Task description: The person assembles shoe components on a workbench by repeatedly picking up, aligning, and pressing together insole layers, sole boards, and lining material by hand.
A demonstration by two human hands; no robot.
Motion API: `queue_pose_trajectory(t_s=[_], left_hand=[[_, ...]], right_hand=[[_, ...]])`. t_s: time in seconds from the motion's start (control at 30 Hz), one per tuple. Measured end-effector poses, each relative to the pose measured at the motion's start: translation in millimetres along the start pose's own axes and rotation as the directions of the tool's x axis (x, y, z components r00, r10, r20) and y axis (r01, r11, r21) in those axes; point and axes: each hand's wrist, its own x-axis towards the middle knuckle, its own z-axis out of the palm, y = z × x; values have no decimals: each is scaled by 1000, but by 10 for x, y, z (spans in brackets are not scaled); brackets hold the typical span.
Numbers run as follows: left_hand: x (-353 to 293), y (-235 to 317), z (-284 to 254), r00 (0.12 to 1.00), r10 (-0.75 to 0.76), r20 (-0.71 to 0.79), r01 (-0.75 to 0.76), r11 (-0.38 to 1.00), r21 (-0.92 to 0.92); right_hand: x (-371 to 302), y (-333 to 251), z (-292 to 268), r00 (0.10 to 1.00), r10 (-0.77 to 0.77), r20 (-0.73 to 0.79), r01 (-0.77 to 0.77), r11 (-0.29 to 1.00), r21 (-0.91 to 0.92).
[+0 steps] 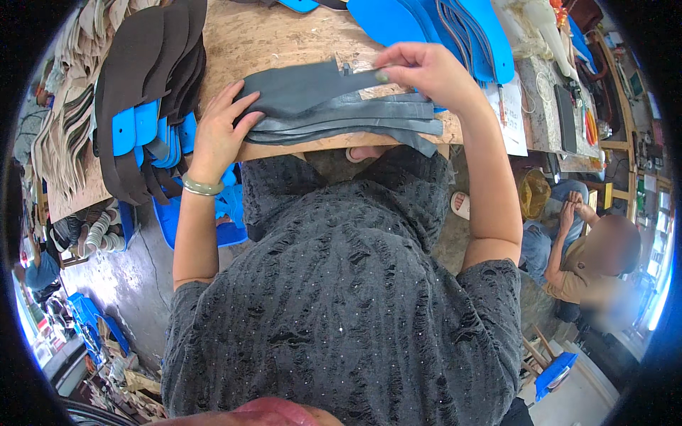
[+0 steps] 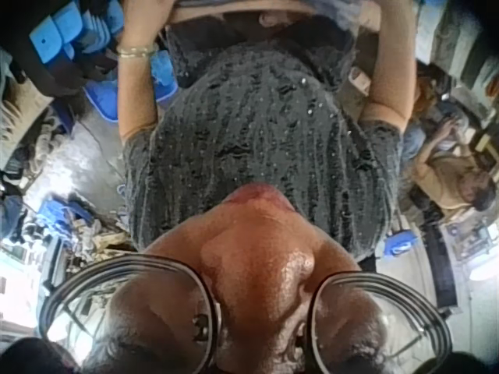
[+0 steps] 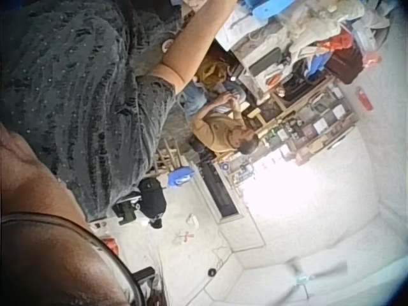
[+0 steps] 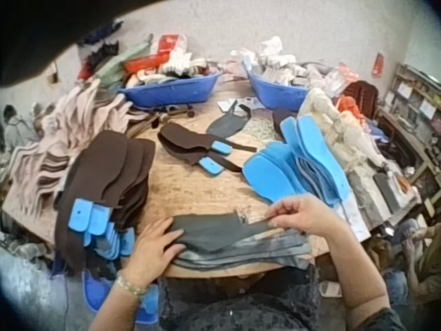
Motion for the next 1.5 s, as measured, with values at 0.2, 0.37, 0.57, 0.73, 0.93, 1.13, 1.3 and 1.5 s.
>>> queue_pose_trajectory(t_s=[0.2,0.37,0.57,0.73,0.93,1.13,1.3,1.5], left_hand=[[98,219,-99,997,41,60,-28,980,-199],[701,163,202,991,111,75,-109,994,-30],[1132,280,156,857,2,515,7,1000,-15],[1186,464,160,811,2,585,-37,998,47],[1107,578,184,668,139,731,3,982,-189],[1330,337,-284,912,368,179,-353,929,-111],[1812,-33,-298,978,38,206,-90,965,247],[1653,344,78,965,229,-128,-216,970,110]], right_hand=[[-582,338,190,990,106,88,-95,988,-118],[-957,435,280,995,-92,-45,75,954,-291],[-1130,574,210,988,-96,-123,49,940,-338],[-1063,630,311,989,-88,-115,52,956,-287],[-1062,731,352,982,-117,-148,77,964,-254],[-1124,728,308,980,-83,-182,35,966,-256],[-1057,635,324,969,-195,-153,133,929,-344],[-1021,71,148,932,-357,63,361,928,-87]])
